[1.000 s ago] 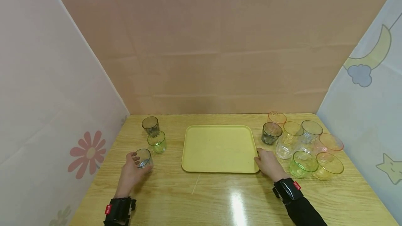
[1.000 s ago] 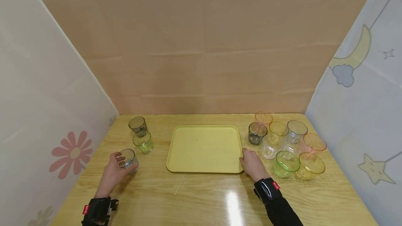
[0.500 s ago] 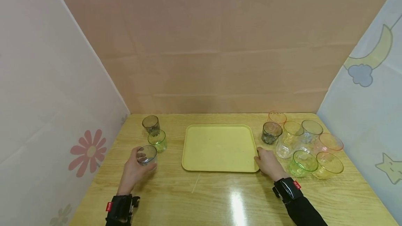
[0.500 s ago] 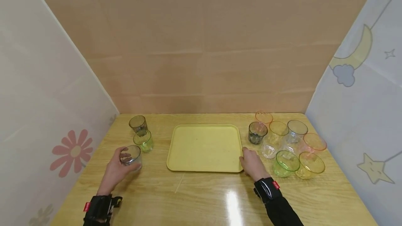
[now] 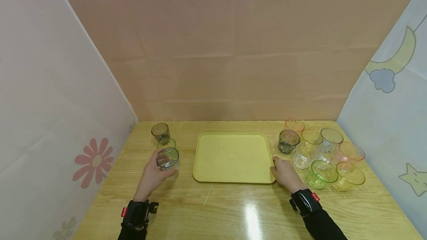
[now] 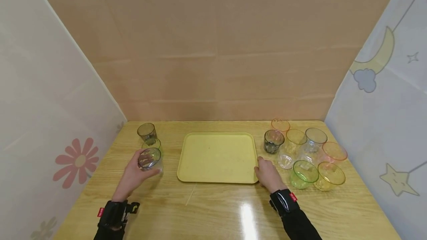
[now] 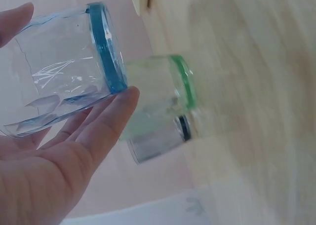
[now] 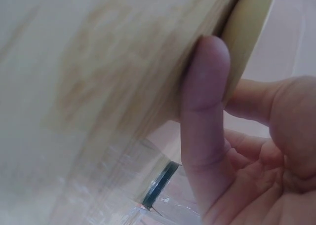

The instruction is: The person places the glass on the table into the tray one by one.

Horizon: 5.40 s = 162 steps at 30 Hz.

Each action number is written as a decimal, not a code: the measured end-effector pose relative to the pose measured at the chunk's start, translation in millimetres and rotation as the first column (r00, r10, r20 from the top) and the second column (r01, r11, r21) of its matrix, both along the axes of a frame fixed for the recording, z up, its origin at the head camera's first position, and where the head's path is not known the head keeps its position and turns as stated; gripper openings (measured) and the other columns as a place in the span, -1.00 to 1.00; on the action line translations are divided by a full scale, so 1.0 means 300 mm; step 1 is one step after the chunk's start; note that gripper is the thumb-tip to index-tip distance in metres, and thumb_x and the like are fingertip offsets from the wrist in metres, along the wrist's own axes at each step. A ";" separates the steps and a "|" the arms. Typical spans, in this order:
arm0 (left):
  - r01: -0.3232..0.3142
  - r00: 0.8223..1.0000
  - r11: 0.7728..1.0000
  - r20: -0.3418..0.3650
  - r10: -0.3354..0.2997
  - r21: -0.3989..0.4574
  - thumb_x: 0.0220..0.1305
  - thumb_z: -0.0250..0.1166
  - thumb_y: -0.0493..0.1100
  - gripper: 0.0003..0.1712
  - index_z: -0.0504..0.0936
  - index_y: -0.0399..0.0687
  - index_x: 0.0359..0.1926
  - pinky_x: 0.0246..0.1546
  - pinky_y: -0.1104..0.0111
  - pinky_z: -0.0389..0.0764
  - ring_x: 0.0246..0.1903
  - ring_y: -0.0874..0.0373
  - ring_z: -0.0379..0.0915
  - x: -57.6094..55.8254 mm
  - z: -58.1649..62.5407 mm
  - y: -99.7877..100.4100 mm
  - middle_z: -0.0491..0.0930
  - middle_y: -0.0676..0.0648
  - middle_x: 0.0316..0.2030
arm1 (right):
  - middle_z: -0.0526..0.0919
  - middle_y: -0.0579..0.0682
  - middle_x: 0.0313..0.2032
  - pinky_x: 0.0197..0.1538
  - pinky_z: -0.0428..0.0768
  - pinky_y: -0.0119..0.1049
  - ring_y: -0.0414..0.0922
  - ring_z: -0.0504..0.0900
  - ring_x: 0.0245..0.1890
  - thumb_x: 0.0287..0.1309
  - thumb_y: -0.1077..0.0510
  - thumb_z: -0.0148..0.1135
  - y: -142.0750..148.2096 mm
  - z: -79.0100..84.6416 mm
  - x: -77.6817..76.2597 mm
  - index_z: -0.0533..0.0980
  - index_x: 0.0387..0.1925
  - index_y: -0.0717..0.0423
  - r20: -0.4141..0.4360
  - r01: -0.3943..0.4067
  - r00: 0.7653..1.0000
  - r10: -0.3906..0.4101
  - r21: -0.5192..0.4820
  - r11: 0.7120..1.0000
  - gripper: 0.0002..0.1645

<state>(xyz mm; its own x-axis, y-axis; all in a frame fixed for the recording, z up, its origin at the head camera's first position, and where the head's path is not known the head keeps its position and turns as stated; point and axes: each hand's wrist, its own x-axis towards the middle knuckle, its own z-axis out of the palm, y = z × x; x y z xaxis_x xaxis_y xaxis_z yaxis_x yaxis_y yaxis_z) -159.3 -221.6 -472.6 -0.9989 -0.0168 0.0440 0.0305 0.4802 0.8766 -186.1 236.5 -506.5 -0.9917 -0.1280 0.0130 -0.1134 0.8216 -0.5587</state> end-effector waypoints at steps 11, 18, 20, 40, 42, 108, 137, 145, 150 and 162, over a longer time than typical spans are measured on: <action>0.087 0.996 0.995 -0.023 -0.086 0.049 -0.01 0.55 -0.09 0.02 0.18 -0.08 0.41 0.13 -0.01 0.49 0.23 -0.12 0.39 -0.062 0.016 0.104 0.43 -0.27 0.23 | 0.51 0.04 -0.60 -0.75 0.44 -0.34 -0.27 0.42 -0.89 0.27 0.32 0.08 0.003 -0.006 -0.004 0.39 0.00 0.44 0.054 0.012 0.998 -0.011 -0.013 1.000 -0.68; 0.095 0.995 0.994 -0.032 -0.093 0.051 0.04 0.52 -0.09 0.01 0.14 -0.03 0.43 0.13 0.00 0.48 0.26 -0.12 0.36 -0.107 0.010 0.161 0.40 -0.24 0.27 | 0.58 0.19 -0.49 -0.76 0.44 -0.35 -0.22 0.44 -0.86 0.27 0.33 0.05 0.001 -0.009 -0.002 0.38 -0.02 0.46 0.043 0.008 0.999 -0.008 -0.017 1.000 -0.70; 0.098 0.994 0.994 -0.045 -0.096 0.050 0.05 0.51 -0.10 0.00 0.15 -0.05 0.43 0.12 0.01 0.49 0.26 -0.12 0.36 -0.119 0.010 0.178 0.41 -0.23 0.27 | 0.60 0.28 -0.42 -0.76 0.45 -0.34 -0.20 0.45 -0.84 0.27 0.33 0.05 0.000 -0.008 -0.001 0.37 0.02 0.48 0.050 0.010 0.999 -0.010 -0.018 1.000 -0.67; 0.065 0.998 0.996 0.016 -0.067 0.063 0.13 0.45 -0.16 -0.08 0.12 -0.07 0.42 -0.08 0.12 0.59 0.21 -0.23 0.36 -0.303 0.008 0.307 0.31 -0.35 0.28 | 0.57 0.50 -0.27 -0.74 0.47 -0.34 -0.19 0.46 -0.84 0.28 0.34 0.03 -0.004 0.000 0.005 0.30 0.09 0.54 0.067 0.010 0.998 -0.009 -0.013 1.000 -0.59; 0.066 0.998 0.997 0.012 -0.066 0.050 0.12 0.45 -0.18 -0.08 0.13 -0.10 0.41 -0.10 0.10 0.61 0.20 -0.24 0.38 -0.322 0.008 0.313 0.32 -0.36 0.27 | 0.57 0.51 -0.25 -0.73 0.47 -0.34 -0.20 0.47 -0.84 0.29 0.34 0.03 -0.004 0.002 0.005 0.29 0.12 0.54 0.079 0.009 0.997 -0.008 -0.018 1.000 -0.57; 0.005 0.999 0.995 0.033 -0.002 -0.103 0.05 0.51 -0.18 0.23 -0.16 -0.27 0.52 0.31 -0.09 0.32 0.37 -0.34 0.13 -0.406 0.011 0.379 0.10 -0.46 0.41 | 0.50 0.62 -0.11 -0.73 0.50 -0.30 -0.16 0.48 -0.83 0.33 0.33 -0.02 0.003 -0.005 0.008 0.18 0.23 0.53 0.131 0.005 0.991 0.005 -0.076 0.997 -0.49; -0.105 0.960 0.993 -0.266 0.089 -0.045 0.21 0.39 -0.18 -0.30 0.36 -0.32 0.32 0.28 -0.07 0.34 0.27 -0.25 0.29 -0.218 0.066 0.179 0.41 -0.34 0.24 | 0.53 0.55 -0.16 -0.71 0.52 -0.27 -0.12 0.47 -0.76 0.35 0.33 -0.06 0.003 -0.005 0.007 0.14 0.25 0.53 0.157 -0.001 0.987 0.018 -0.105 0.994 -0.48; -0.200 0.938 0.974 -0.306 0.161 -0.102 0.13 0.46 -0.03 -0.15 0.33 -0.30 0.34 0.21 -0.13 0.37 0.25 -0.32 0.28 -0.207 0.020 0.079 0.37 -0.37 0.25 | 0.54 0.53 -0.21 -0.73 0.51 -0.28 -0.13 0.48 -0.78 0.33 0.34 -0.04 0.002 -0.005 0.008 0.20 0.19 0.53 0.132 -0.010 0.991 0.022 -0.091 0.996 -0.53; -0.208 0.945 0.969 -0.283 0.165 -0.129 0.07 0.50 -0.05 -0.04 0.23 -0.32 0.39 0.24 -0.15 0.33 0.28 -0.34 0.22 -0.210 -0.002 0.043 0.29 -0.41 0.28 | 0.53 0.56 -0.16 -0.72 0.51 -0.28 -0.13 0.47 -0.78 0.34 0.33 -0.05 0.004 -0.001 0.006 0.18 0.23 0.52 0.134 -0.007 0.991 0.019 -0.086 0.996 -0.50; -0.189 0.976 0.968 -0.141 0.166 -0.166 0.07 0.50 -0.05 0.14 0.01 -0.42 0.45 0.34 -0.17 0.21 0.37 -0.36 0.06 -0.212 -0.040 0.000 0.11 -0.46 0.38 | 0.49 0.59 -0.10 -0.71 0.52 -0.27 -0.11 0.47 -0.78 0.36 0.32 -0.07 0.000 0.006 0.011 0.14 0.27 0.51 0.155 -0.002 0.988 0.019 -0.112 0.994 -0.47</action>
<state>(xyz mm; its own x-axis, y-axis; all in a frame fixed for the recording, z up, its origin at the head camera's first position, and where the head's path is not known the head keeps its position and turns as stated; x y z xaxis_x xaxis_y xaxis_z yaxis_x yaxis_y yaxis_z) -223.0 -221.5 -484.7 -0.9669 -0.1737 0.1868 0.0349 0.6353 0.7715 -182.8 236.6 -504.7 -0.9813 -0.1449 -0.1271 -0.0259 0.7527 -0.6579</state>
